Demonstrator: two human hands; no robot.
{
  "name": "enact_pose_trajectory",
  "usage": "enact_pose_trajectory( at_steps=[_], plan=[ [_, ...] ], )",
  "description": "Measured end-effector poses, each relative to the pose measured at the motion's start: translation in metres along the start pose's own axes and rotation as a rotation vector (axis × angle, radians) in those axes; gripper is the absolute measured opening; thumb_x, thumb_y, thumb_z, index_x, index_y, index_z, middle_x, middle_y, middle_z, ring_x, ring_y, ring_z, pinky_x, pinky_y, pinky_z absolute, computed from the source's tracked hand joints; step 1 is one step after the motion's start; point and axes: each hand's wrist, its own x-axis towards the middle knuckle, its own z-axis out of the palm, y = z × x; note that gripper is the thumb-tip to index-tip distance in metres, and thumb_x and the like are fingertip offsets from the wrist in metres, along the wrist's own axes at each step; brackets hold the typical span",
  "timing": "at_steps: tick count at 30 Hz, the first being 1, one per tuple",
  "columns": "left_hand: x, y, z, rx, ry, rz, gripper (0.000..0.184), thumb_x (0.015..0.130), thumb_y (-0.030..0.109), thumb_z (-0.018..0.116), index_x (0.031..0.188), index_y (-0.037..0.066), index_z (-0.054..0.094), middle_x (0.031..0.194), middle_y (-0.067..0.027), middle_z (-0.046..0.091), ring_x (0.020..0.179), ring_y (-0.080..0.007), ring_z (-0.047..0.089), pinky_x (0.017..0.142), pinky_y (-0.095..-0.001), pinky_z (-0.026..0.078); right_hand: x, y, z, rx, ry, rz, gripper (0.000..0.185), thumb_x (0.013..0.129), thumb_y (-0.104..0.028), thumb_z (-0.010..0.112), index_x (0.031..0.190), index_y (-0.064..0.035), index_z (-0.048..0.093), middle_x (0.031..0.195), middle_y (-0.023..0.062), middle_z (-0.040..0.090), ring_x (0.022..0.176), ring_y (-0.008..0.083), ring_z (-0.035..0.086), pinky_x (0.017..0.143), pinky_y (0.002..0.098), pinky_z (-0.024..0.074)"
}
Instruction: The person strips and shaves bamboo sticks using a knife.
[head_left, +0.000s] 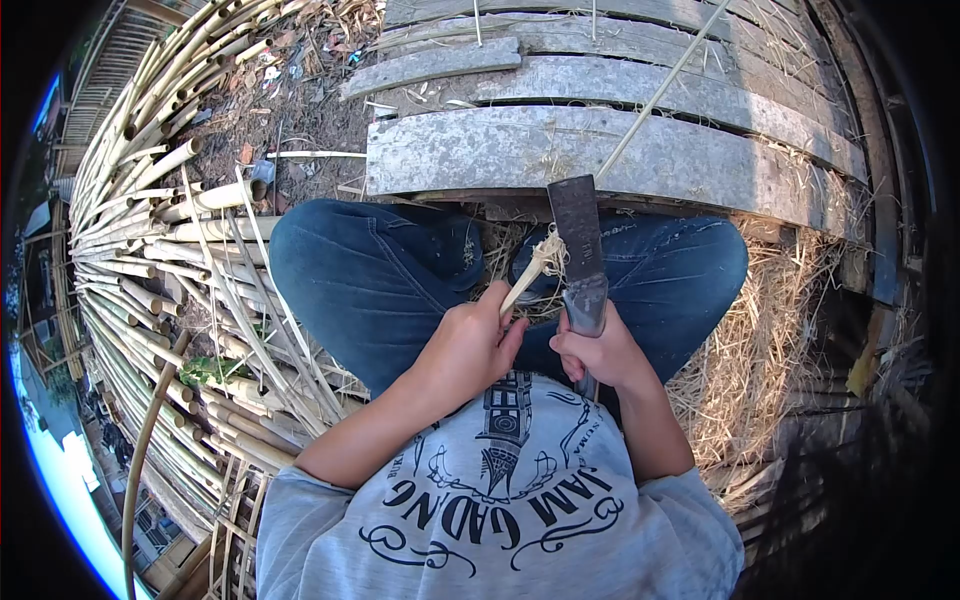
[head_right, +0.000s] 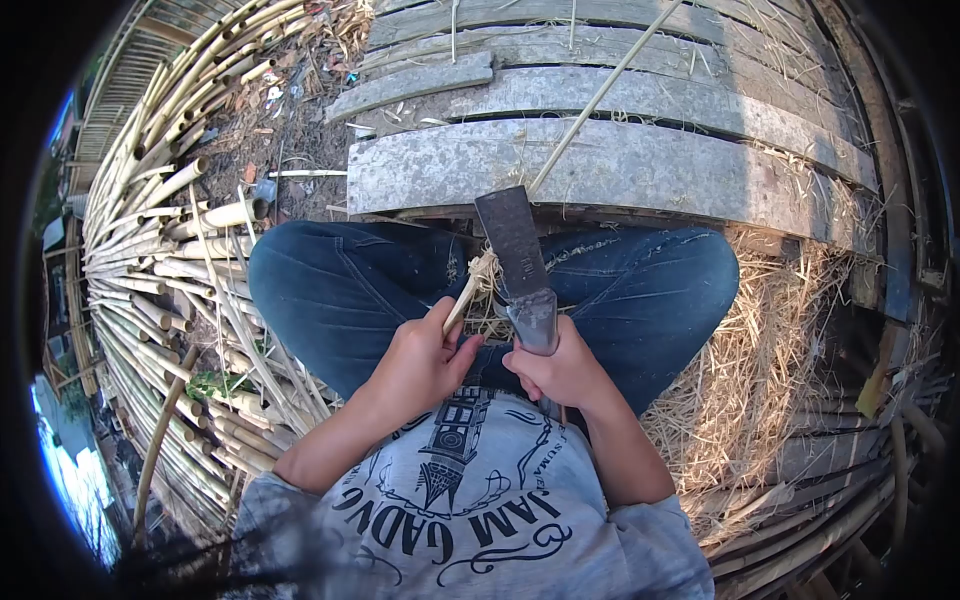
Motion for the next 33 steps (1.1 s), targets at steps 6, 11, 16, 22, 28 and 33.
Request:
enact_pose_trajectory(
  at_steps=[6,11,16,22,28,33],
  plan=[
    [-0.002,-0.016,0.009,0.21,0.016,0.012,0.023,0.086,0.003,0.066,0.094,-0.001,0.046,0.064,-0.023,0.06,0.062,-0.0428,0.063,0.055,-0.0482,0.049,0.002,0.0,-0.006,0.214,-0.282,0.12,0.019,0.079,0.003,0.064,0.073,-0.0034,0.048,0.05,0.0037,0.047,0.039,0.0125,0.047,0.039,0.0284,0.0379],
    [0.0,-0.007,0.005,-0.093,-0.004,-0.15,0.026,0.084,0.003,0.071,0.087,0.0,0.045,0.061,-0.0162,0.053,0.052,-0.0352,0.059,0.049,-0.0389,0.044,0.003,-0.002,-0.006,0.039,0.072,-0.08,0.019,0.081,-0.001,0.065,0.069,-0.0032,0.051,0.053,0.0036,0.053,0.04,0.0111,0.049,0.04,0.0295,0.0394],
    [0.0,-0.003,0.004,-0.077,-0.105,-0.047,0.026,0.084,0.003,0.071,0.086,0.0,0.046,0.059,-0.0161,0.052,0.052,-0.0356,0.058,0.048,-0.0388,0.042,0.005,0.001,-0.006,-0.319,0.237,-0.251,0.021,0.079,-0.004,0.065,0.062,-0.0024,0.053,0.054,0.0028,0.056,0.041,0.0102,0.051,0.039,0.028,0.0411],
    [0.001,-0.01,-0.007,0.278,-0.106,0.062,0.019,0.087,0.003,0.065,0.091,0.0,0.046,0.061,-0.022,0.058,0.06,-0.0425,0.061,0.053,-0.0486,0.047,0.002,0.008,-0.016,-0.145,0.05,0.041,0.022,0.078,-0.003,0.064,0.061,-0.003,0.051,0.055,0.0035,0.055,0.04,0.0117,0.05,0.04,0.029,0.0424],
    [-0.003,-0.024,-0.001,0.364,-0.048,0.038,0.018,0.088,0.004,0.063,0.09,0.001,0.046,0.06,-0.0206,0.058,0.058,-0.0415,0.061,0.052,-0.0486,0.047,0.016,0.014,-0.02,0.052,-0.073,0.133,0.019,0.079,0.004,0.062,0.074,-0.0045,0.046,0.05,0.0036,0.045,0.039,0.0124,0.044,0.038,0.0295,0.0376],
    [-0.008,-0.036,0.008,0.353,0.008,0.043,0.018,0.087,0.003,0.064,0.09,0.002,0.046,0.059,-0.0199,0.057,0.057,-0.0405,0.061,0.051,-0.0477,0.048,0.023,0.019,-0.023,0.118,-0.172,0.19,0.019,0.079,0.004,0.063,0.074,-0.0045,0.046,0.051,0.0032,0.044,0.039,0.0119,0.043,0.038,0.0289,0.0359]
  ],
)
